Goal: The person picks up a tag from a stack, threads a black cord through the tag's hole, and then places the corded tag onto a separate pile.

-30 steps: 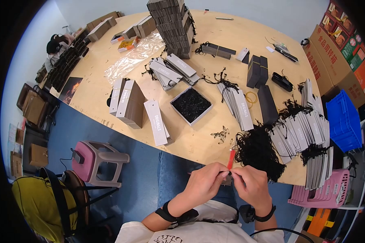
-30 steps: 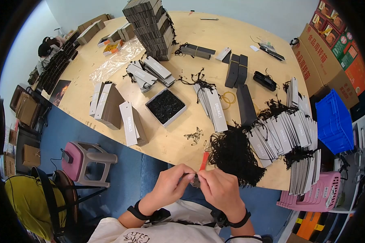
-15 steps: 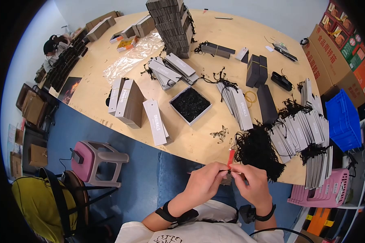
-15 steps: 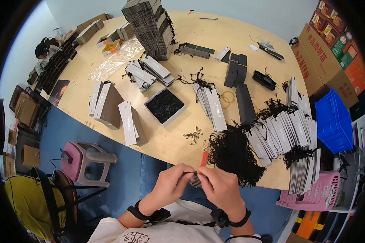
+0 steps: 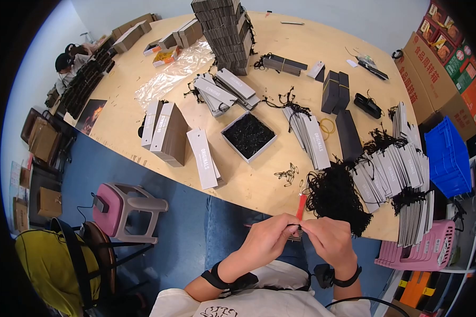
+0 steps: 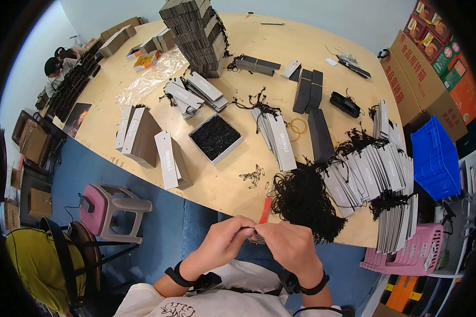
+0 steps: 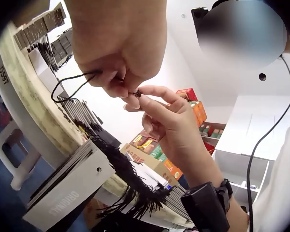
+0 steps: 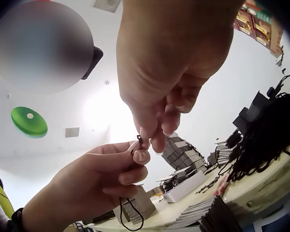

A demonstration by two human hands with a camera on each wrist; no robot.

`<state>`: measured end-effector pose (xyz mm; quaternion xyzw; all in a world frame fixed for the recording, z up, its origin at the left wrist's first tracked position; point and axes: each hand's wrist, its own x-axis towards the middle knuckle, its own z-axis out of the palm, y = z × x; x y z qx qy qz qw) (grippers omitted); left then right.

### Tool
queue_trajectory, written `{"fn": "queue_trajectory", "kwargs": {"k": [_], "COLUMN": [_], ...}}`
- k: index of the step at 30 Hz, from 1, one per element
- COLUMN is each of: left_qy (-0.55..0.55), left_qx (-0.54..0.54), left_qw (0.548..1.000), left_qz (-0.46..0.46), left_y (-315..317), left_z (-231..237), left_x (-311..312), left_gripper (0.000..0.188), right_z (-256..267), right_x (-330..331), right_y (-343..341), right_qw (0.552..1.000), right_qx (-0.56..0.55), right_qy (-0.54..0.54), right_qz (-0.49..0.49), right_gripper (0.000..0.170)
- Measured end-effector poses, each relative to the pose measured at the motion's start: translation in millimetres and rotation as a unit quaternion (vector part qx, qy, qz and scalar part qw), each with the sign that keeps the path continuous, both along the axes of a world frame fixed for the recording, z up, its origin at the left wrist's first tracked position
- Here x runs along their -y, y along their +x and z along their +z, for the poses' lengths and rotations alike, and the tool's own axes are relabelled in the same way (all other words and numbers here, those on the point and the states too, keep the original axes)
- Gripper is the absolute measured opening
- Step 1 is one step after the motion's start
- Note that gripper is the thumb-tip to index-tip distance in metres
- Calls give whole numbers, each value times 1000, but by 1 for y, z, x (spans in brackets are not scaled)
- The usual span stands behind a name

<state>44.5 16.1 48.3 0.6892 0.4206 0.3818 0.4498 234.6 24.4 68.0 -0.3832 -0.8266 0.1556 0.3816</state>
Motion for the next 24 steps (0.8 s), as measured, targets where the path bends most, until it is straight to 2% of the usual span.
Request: {"fn": "queue_trajectory", "kwargs": {"k": [6,8,17,24], "left_qy": [-17,-25,-51,25], "left_qx": [-8,-10,59,-21], "left_qw": [1000,999,996,999], "left_qz": [-12,-21,-52,-32], "left_y": [-2,-2,-3,-6], "left_z": [-1,-1,-2,4], "left_x": [0,-1,-2,-3], "left_gripper": [10,10,11,13], "right_z": [-1,-1,-3,0], "right_x": [-2,-3,-5,-4], "right_y": [3,3,6,6], "right_qw": [999,1000,998,999], "right_qx": [26,24,-8,6], "right_qy": [16,-10,-41,-38], "right_qz": [9,12,36,34], "right_gripper": [20,18,16,17]}}
